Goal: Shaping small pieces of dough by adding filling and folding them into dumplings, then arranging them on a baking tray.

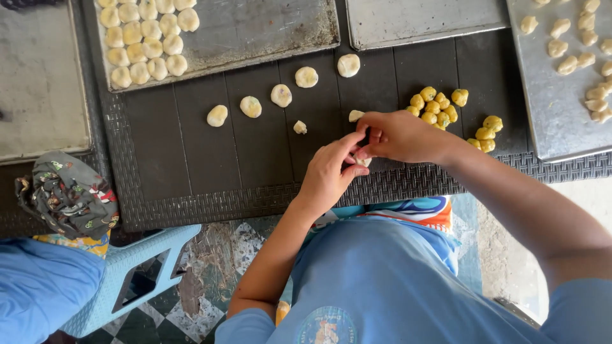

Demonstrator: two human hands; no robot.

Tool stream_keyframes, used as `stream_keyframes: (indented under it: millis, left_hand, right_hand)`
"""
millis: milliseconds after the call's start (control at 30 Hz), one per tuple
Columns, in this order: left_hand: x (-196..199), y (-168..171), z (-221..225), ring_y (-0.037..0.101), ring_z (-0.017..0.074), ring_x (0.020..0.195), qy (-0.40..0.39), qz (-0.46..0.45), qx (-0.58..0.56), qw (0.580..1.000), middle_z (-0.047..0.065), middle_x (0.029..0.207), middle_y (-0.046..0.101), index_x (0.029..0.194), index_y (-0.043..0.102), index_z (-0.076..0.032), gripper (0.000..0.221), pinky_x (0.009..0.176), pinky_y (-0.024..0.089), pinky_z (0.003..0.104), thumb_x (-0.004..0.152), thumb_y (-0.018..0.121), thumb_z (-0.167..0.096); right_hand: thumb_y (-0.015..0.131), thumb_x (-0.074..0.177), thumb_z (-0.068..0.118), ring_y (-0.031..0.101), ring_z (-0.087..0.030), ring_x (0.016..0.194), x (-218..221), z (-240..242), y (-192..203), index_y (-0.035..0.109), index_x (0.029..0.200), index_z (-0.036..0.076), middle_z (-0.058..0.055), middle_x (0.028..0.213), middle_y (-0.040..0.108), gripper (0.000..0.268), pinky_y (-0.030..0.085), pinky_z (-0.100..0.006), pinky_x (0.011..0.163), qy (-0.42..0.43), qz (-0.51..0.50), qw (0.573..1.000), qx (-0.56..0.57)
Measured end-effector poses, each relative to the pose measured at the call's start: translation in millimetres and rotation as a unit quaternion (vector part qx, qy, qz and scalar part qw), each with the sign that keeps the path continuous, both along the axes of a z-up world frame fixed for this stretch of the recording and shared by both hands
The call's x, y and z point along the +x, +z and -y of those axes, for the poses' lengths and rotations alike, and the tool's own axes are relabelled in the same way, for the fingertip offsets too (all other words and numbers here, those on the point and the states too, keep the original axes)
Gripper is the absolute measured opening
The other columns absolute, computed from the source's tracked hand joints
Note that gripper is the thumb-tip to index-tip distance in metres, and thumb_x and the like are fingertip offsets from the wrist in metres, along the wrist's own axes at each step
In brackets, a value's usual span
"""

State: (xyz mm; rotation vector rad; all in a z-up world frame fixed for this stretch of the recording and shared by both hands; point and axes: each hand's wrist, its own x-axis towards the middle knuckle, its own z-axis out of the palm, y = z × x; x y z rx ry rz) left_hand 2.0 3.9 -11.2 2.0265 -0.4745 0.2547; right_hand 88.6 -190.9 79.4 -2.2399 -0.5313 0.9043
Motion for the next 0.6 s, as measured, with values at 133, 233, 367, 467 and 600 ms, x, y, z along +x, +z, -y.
stream_keyframes:
  millis: [133,233,367,467,600]
  left_hand:
    - [-6,5,-7,0.075,0.0218,0.089,0.019,-0.024,-0.031,0.999,0.01,0.118,0.073,0.152,0.052,-0.011,0.083,0.084,0.059,0.035,0.083,0.088,-0.038]
    - [-11,7,-16,0.071,0.0188,0.089,0.046,0.007,0.039,0.998,0.003,0.111,0.071,0.147,0.058,-0.013,0.066,0.083,0.053,0.036,0.092,0.082,-0.041]
    - [-9,4,-22,0.066,0.0222,0.086,0.035,0.053,0.136,0.989,0.001,0.104,0.068,0.129,0.071,-0.015,0.025,0.076,0.047,0.035,0.105,0.065,-0.019]
    - [-9,2,-17,0.064,0.0223,0.085,0.059,0.058,0.172,0.982,0.0,0.101,0.065,0.121,0.073,-0.016,0.019,0.073,0.047,0.036,0.104,0.066,-0.02]
    - [-9,11,-2,0.06,0.0272,0.08,0.08,0.064,0.238,0.966,0.003,0.096,0.061,0.108,0.076,-0.013,0.016,0.065,0.043,0.041,0.092,0.071,-0.013]
  right_hand:
    - [0.085,0.09,0.036,0.075,-0.041,0.103,-7,-22,-7,0.06,0.114,0.008,-0.017,0.105,0.075,0.045,0.06,-0.053,0.089,0.037,0.033,0.993,-0.11]
    - [0.08,0.092,0.039,0.075,-0.038,0.098,-17,-24,-19,0.054,0.119,0.01,-0.012,0.107,0.065,0.046,0.063,-0.052,0.084,0.099,0.147,0.959,-0.221]
    - [0.081,0.088,0.05,0.074,-0.046,0.104,1,-18,-37,0.056,0.124,0.011,-0.016,0.109,0.066,0.059,0.061,-0.058,0.087,0.113,0.085,0.974,-0.175]
    - [0.078,0.086,0.059,0.074,-0.043,0.102,-7,-18,-50,0.055,0.129,0.012,-0.014,0.107,0.067,0.068,0.061,-0.057,0.086,0.103,0.104,0.97,-0.195]
    - [0.071,0.098,0.034,0.075,-0.049,0.093,12,-2,-5,0.062,0.125,0.009,-0.017,0.082,0.077,0.038,0.056,-0.06,0.087,0.071,0.045,0.996,-0.036]
